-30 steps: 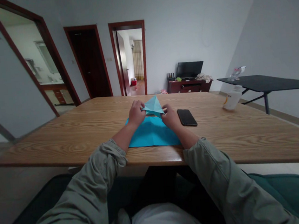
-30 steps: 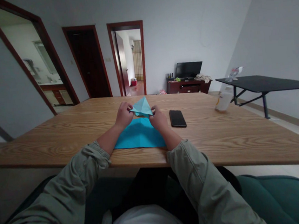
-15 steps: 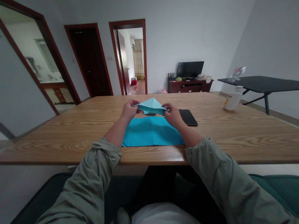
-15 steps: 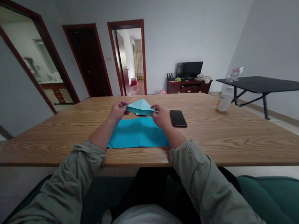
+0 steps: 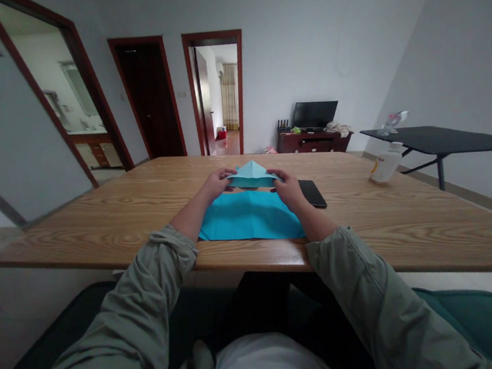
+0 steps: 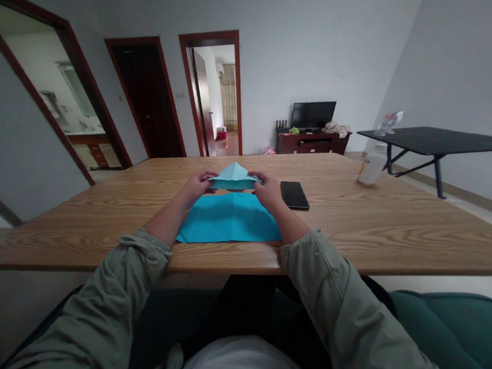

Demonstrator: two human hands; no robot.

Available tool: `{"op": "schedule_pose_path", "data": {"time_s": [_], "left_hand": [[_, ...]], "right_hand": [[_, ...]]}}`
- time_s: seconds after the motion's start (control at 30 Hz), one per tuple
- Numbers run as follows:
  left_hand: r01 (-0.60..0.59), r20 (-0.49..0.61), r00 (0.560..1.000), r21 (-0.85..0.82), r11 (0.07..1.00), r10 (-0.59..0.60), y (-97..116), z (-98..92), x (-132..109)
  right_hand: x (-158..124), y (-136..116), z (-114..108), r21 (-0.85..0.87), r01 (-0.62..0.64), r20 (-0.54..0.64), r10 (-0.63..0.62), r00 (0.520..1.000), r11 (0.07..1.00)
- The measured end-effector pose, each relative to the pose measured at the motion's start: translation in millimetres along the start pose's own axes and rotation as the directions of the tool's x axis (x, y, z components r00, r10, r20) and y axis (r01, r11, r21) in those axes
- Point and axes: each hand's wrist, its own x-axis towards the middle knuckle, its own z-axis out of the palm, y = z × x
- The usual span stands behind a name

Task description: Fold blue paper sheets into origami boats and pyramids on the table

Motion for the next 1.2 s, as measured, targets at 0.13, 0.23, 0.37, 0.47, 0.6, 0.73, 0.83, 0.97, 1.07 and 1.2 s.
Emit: {"op": "schedule_pose_path", "data": {"time_s": [0.13, 0.23, 0.37, 0.47, 0.6, 0.73, 0.83, 0.97, 1.07, 1.2], "left_hand": [[0.031, 0.028, 0.999, -0.21, 0.977, -0.025, 7.2, -2.2, -4.4], [0.068, 0.113, 0.993, -0.315, 0.947, -0.033, 11.7, -3.3, -9.1], [0.075, 0.162, 0.987, -0.352, 0.933, -0.018, 13.0, -2.4, -12.8], [0.058, 0.145, 0.989, -0.355, 0.933, -0.006, 12.8, -2.0, -13.7], [0.029, 0.141, 0.99, -0.385, 0.923, 0.027, 13.3, -2.3, -14.9], [0.015, 0.137, 0.99, -0.402, 0.916, 0.044, 14.5, -0.7, -17.1], [-0.009, 0.091, 0.995, -0.403, 0.915, 0.05, 14.7, 1.0, -17.1], [-0.073, -0.02, 0.997, -0.352, 0.933, 0.071, 11.4, 1.5, -11.5], [-0.123, -0.125, 0.988, -0.278, 0.953, 0.091, 7.2, 0.5, -5.6], [-0.146, -0.194, 0.976, -0.238, 0.96, 0.1, 5.2, -0.4, -2.7]], "right_hand": [[-3.2, -9.8, 0.6, 0.156, -0.075, 0.026, 0.071, 0.997, 0.985], [-4.5, -14.3, -0.2, 0.257, -0.142, 0.057, 0.132, 0.99, 0.956], [-5.1, -16.5, -1.6, 0.355, -0.229, 0.087, 0.212, 0.973, 0.906], [-6.1, -19.4, -2.3, 0.429, -0.268, 0.099, 0.25, 0.963, 0.863], [-7.5, -23.9, -2.3, 0.513, -0.301, 0.132, 0.272, 0.953, 0.804], [-6.9, -24.9, -1.2, 0.546, -0.343, 0.15, 0.314, 0.938, 0.764], [-5.8, -23.4, -0.5, 0.548, -0.375, 0.156, 0.349, 0.924, 0.747], [-4.1, -19.6, -0.7, 0.478, -0.36, 0.135, 0.338, 0.932, 0.801], [-2.9, -17.0, -1.6, 0.417, -0.335, 0.124, 0.312, 0.942, 0.845], [-1.3, -16.4, -2.4, 0.4, -0.331, 0.099, 0.319, 0.942, 0.854]]}}
